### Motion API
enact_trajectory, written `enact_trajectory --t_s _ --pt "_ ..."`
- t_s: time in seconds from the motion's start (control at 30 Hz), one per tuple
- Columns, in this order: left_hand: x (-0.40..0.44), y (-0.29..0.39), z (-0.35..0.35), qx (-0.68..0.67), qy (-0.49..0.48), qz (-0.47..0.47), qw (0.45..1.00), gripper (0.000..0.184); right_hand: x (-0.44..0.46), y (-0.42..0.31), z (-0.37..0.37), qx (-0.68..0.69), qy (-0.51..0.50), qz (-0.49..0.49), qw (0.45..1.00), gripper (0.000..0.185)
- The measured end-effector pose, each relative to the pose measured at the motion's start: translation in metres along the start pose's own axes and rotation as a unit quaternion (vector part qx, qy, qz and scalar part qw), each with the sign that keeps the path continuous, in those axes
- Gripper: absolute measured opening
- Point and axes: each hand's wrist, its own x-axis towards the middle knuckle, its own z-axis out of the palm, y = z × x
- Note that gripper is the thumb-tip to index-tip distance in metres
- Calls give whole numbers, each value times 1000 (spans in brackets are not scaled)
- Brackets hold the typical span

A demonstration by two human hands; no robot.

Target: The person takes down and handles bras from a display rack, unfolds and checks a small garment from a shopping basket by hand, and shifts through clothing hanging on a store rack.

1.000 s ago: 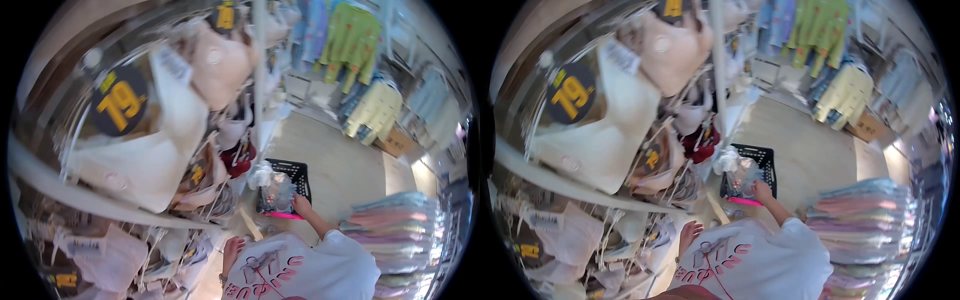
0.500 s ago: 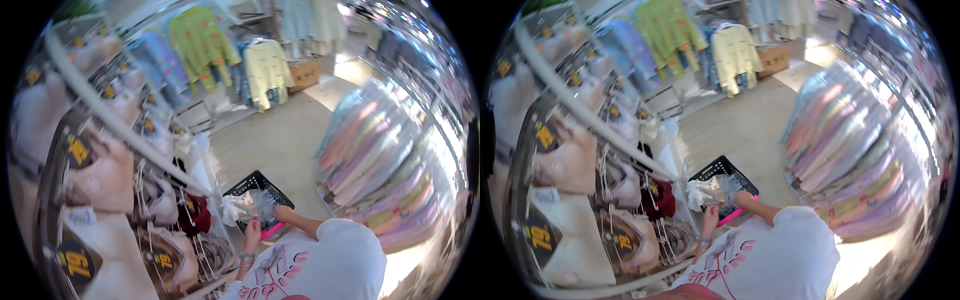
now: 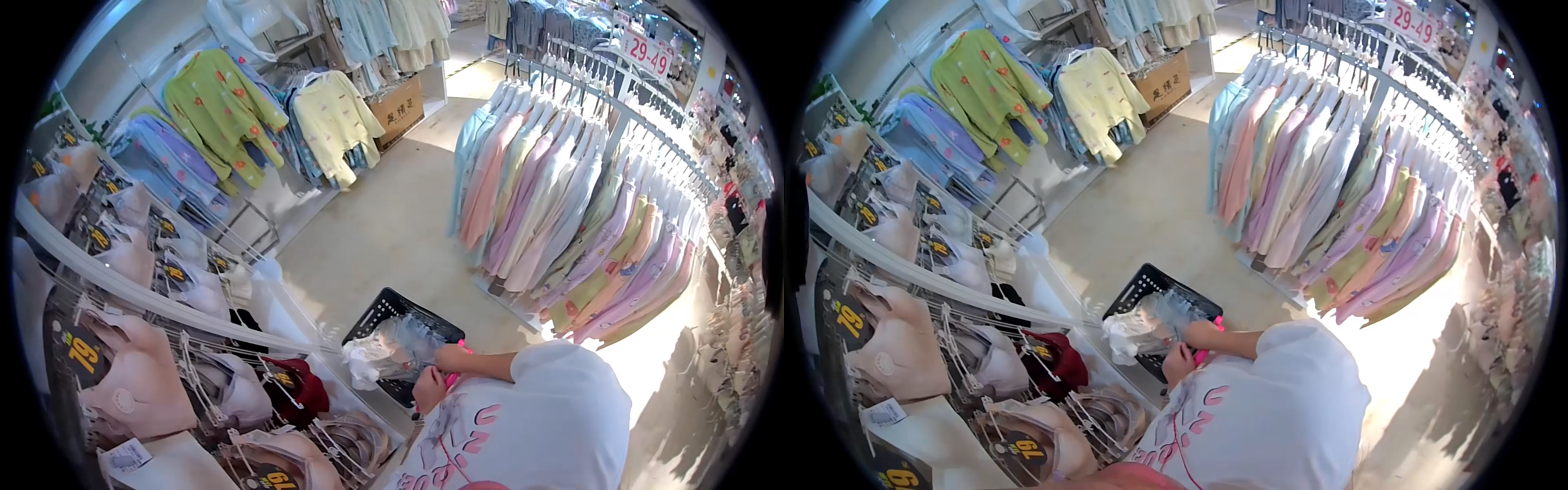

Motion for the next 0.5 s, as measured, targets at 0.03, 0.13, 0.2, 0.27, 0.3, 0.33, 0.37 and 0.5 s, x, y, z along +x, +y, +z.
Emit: enact_trajectory --t_s 0.03,0.13,0.2,0.27,0.3,0.33,0.37,0.5 --pt "-2 15 -14 -25 27 4 999 14 -9 -7 -8 20 -6 37 999 29" --pt "-8 8 -24 -37 58 41 997 11 -24 -24 -13 16 -4 62 998 30" --pt "-9 0 -29 -31 59 64 996 12 -30 -31 -14 31 8 49 998 31" --pt "-7 -7 -33 -14 57 82 995 12 -27 -35 -9 43 22 42 998 32" --pt "-5 -8 -37 -9 57 94 994 12 -26 -37 -8 45 28 44 998 33" --pt "-4 -9 -41 -3 58 106 993 12 -26 -38 -8 47 35 45 997 34" --pt "0 -11 -45 2 55 105 993 12 -25 -39 -7 53 54 46 996 35" --pt "12 -30 -52 13 66 90 994 11 -10 -48 2 79 109 48 990 39"
